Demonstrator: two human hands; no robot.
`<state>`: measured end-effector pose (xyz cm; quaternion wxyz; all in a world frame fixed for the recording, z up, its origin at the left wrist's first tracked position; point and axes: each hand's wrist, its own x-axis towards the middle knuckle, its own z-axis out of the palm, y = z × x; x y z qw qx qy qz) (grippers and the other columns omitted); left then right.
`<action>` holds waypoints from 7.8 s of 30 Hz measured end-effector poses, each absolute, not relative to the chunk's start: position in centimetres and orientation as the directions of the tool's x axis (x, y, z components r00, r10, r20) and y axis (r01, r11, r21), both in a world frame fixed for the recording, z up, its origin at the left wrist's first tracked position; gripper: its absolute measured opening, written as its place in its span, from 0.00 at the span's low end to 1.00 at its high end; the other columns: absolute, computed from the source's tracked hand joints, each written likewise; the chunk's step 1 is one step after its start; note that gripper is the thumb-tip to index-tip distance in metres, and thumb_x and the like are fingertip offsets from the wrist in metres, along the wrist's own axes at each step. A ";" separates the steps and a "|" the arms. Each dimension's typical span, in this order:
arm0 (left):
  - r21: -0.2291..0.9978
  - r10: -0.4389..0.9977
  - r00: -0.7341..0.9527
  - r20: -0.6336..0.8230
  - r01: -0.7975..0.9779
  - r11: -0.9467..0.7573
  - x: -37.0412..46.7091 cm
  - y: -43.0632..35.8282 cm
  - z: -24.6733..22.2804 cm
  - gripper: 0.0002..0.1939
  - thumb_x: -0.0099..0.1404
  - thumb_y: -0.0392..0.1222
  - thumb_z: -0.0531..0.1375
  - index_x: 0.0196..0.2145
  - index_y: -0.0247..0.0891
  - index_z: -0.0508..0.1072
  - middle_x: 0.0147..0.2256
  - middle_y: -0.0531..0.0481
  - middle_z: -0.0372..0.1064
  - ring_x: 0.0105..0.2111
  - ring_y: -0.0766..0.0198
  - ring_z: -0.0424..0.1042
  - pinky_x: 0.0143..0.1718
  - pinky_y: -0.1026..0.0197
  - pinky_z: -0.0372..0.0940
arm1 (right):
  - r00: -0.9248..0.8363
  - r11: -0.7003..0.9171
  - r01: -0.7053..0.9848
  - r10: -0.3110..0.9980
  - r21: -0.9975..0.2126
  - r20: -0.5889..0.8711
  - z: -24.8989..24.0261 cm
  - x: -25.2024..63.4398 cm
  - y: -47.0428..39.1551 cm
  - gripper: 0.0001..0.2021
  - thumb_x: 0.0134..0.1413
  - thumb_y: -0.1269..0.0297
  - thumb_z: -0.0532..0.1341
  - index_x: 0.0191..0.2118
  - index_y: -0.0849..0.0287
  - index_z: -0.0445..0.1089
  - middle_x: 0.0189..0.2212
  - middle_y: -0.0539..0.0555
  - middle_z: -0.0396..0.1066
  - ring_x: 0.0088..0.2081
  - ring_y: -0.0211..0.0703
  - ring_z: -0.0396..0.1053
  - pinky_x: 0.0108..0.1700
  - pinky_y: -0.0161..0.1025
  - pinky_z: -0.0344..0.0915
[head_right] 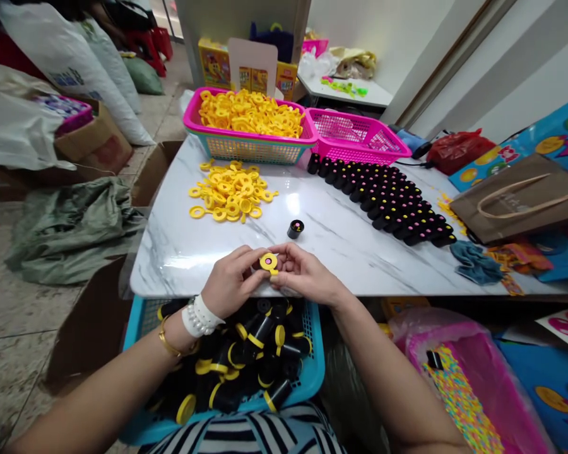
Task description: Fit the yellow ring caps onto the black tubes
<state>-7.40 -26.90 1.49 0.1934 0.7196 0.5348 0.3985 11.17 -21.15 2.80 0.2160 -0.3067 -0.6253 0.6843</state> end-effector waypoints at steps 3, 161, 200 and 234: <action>0.701 0.922 0.112 0.371 0.618 -0.357 -7.3 -26.9 1.4 0.15 0.63 0.34 0.58 0.49 0.38 0.71 0.33 0.51 0.67 0.30 0.66 0.67 0.34 0.64 0.65 | -0.594 -0.157 0.200 0.766 -0.967 -0.247 3.0 9.9 -21.0 0.15 0.55 0.58 0.63 0.45 0.59 0.64 0.27 0.46 0.66 0.19 0.30 0.62 0.17 0.28 0.62; 0.043 0.699 0.424 0.576 0.838 -0.543 -9.5 -25.5 5.3 0.11 0.70 0.33 0.48 0.44 0.36 0.69 0.44 0.42 0.72 0.43 0.61 0.73 0.44 0.62 0.70 | -0.446 -0.256 -0.147 0.879 -0.955 -0.167 2.9 10.1 -23.9 0.21 0.54 0.51 0.64 0.47 0.61 0.70 0.29 0.53 0.74 0.21 0.35 0.68 0.17 0.29 0.62; 0.589 0.911 0.352 0.216 0.696 -0.409 -5.4 -17.6 2.4 0.14 0.56 0.43 0.65 0.41 0.39 0.77 0.36 0.47 0.73 0.37 0.57 0.67 0.42 0.56 0.62 | -0.293 -0.014 0.327 0.949 -0.945 -0.116 3.8 17.8 -16.9 0.21 0.47 0.57 0.69 0.48 0.58 0.76 0.32 0.52 0.71 0.29 0.36 0.64 0.32 0.36 0.62; 0.901 0.915 0.347 -0.206 0.432 0.039 -5.6 -17.2 4.2 0.18 0.65 0.53 0.56 0.35 0.34 0.74 0.23 0.50 0.73 0.17 0.70 0.63 0.21 0.67 0.55 | -0.395 -0.098 0.244 0.899 -0.965 -0.191 3.2 12.3 -16.0 0.15 0.53 0.53 0.65 0.34 0.57 0.61 0.12 0.43 0.64 0.13 0.33 0.60 0.15 0.28 0.58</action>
